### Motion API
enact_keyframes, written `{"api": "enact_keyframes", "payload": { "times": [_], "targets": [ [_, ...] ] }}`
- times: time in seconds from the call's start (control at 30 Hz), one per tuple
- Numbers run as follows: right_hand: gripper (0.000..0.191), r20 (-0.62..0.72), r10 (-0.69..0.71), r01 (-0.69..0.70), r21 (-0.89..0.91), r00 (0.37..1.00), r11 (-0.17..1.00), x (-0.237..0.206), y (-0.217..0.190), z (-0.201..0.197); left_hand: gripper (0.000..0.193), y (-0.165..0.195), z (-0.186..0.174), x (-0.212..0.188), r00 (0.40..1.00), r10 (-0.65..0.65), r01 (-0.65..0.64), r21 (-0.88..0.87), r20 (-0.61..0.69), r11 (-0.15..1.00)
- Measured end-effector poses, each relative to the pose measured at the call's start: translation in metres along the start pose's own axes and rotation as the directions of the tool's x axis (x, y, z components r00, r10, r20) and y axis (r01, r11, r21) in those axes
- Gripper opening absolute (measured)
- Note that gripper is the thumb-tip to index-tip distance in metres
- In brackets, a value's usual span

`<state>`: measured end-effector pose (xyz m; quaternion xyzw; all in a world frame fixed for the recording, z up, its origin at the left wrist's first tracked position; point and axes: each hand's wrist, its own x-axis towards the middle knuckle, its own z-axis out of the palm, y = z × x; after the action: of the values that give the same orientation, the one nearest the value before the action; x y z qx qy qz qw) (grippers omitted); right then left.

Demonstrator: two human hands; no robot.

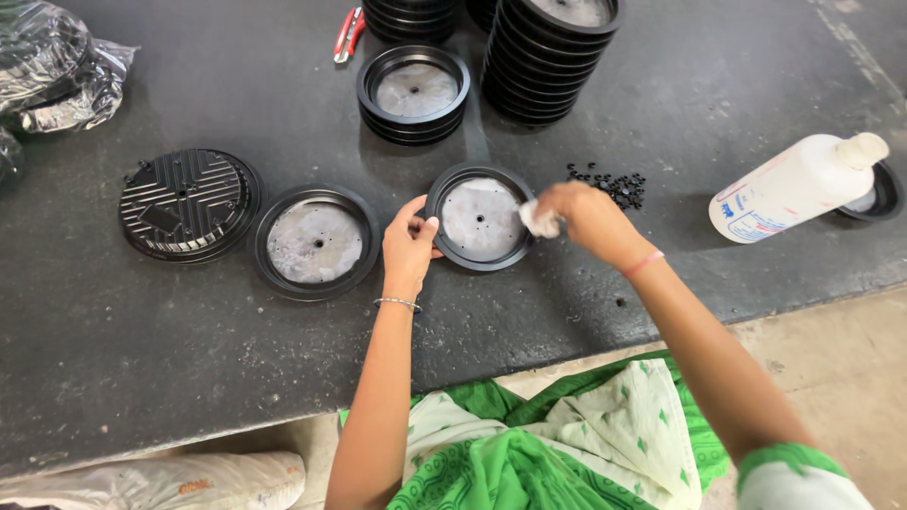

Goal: The person wipes the white filter surface of black plastic lids with a cloth, places each lid onto a matching base, and wraps the assembled units in clear plastic film, setting the wrapped units aside on the workbench.

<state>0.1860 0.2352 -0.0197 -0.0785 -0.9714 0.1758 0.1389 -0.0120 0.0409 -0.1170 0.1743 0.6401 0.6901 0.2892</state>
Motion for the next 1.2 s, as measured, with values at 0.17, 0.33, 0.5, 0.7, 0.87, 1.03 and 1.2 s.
{"api": "enact_keyframes", "payload": {
  "times": [0.17, 0.33, 0.5, 0.7, 0.87, 1.03, 1.2],
  "targets": [
    [0.034, -0.25, 0.193, -0.155, 0.163, 0.949, 0.974, 0.015, 0.003, 0.03, 0.04, -0.004, 0.001, 0.0, 0.999, 0.032, -0.033, -0.013, -0.014, 0.999],
    [0.028, -0.35, 0.261, -0.295, -0.045, 0.9, 0.955, -0.033, -0.061, 0.067, 0.04, -0.008, 0.002, -0.002, 0.998, 0.055, -0.055, 0.011, -0.037, 0.998],
    [0.024, -0.398, 0.293, -0.293, 0.063, 0.87, 0.954, -0.048, -0.088, 0.08, 0.043, -0.008, 0.005, -0.005, 0.997, 0.058, -0.054, 0.077, -0.051, 0.996],
    [0.013, -0.495, 0.246, -0.313, -0.056, 0.833, 0.948, 0.009, -0.024, 0.067, 0.043, -0.011, 0.004, -0.002, 0.996, 0.078, -0.075, 0.069, -0.049, 0.995],
    [0.012, -0.515, 0.259, -0.348, -0.082, 0.817, 0.934, 0.072, -0.004, 0.08, 0.043, -0.02, 0.005, 0.005, 0.998, 0.031, -0.03, 0.017, -0.061, 0.999],
    [0.019, -0.459, 0.151, -0.185, -0.031, 0.875, 0.982, 0.109, -0.033, 0.108, 0.043, -0.03, 0.004, 0.014, 0.999, -0.024, 0.022, -0.051, -0.034, 0.998],
    [0.024, -0.369, 0.065, 0.013, 0.203, 0.927, 0.979, 0.099, -0.065, 0.119, 0.03, -0.035, 0.0, 0.017, 0.999, -0.051, 0.052, -0.165, 0.008, 0.985]
  ]
}}
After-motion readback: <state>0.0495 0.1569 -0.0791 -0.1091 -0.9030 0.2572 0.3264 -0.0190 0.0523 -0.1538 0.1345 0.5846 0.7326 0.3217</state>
